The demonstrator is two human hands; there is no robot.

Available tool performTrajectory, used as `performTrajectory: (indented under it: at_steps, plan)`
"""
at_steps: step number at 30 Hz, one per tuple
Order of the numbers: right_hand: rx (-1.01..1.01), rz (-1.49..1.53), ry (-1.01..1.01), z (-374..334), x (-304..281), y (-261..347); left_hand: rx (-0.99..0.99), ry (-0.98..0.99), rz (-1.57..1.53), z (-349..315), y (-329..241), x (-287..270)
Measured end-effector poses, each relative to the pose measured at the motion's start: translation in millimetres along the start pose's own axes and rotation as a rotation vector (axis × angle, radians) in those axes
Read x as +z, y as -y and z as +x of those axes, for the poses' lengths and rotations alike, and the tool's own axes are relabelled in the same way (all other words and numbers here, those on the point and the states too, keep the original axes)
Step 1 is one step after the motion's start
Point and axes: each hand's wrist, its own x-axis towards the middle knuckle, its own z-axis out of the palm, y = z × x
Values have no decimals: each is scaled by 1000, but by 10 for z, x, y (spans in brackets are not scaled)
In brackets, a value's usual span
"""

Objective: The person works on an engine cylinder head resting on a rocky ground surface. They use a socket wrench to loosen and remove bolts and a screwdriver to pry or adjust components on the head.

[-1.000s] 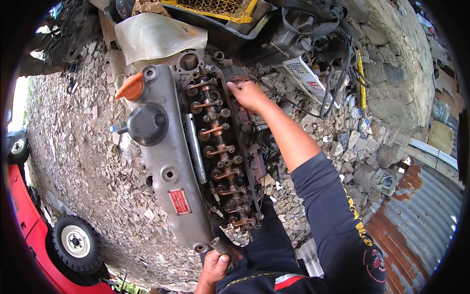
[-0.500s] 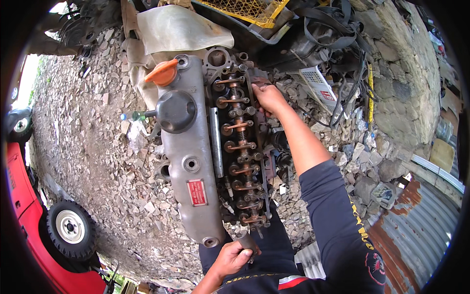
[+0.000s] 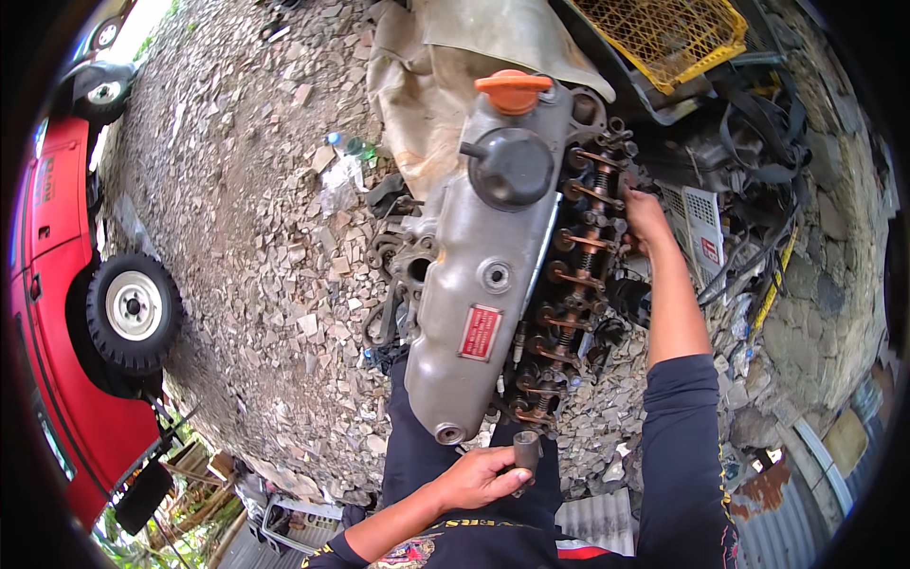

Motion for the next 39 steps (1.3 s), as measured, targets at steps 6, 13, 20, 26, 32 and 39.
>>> performTrajectory:
  at_steps: [6, 13, 20, 26, 32, 39]
  plan:
    - [-315, -182, -105, -76, -34, 18, -16, -21, -133, -10, -95, -46]
    - [38, -19, -44, -4, -6, 62, 8, -6, -166, 15, -68, -61]
    - [72, 182, 22, -223, -37, 171, 64, -16, -91, -87, 18, -119]
    - [-164, -152, -32, 202, -223, -187, 60, 5, -91, -32, -54, -142]
    - [-21, -48, -18, -148, -8, 145, 59, -86, -98, -73, -2, -79]
    - [-239, 101, -46, -133, -29, 45, 6, -121, -122, -22, 66, -4]
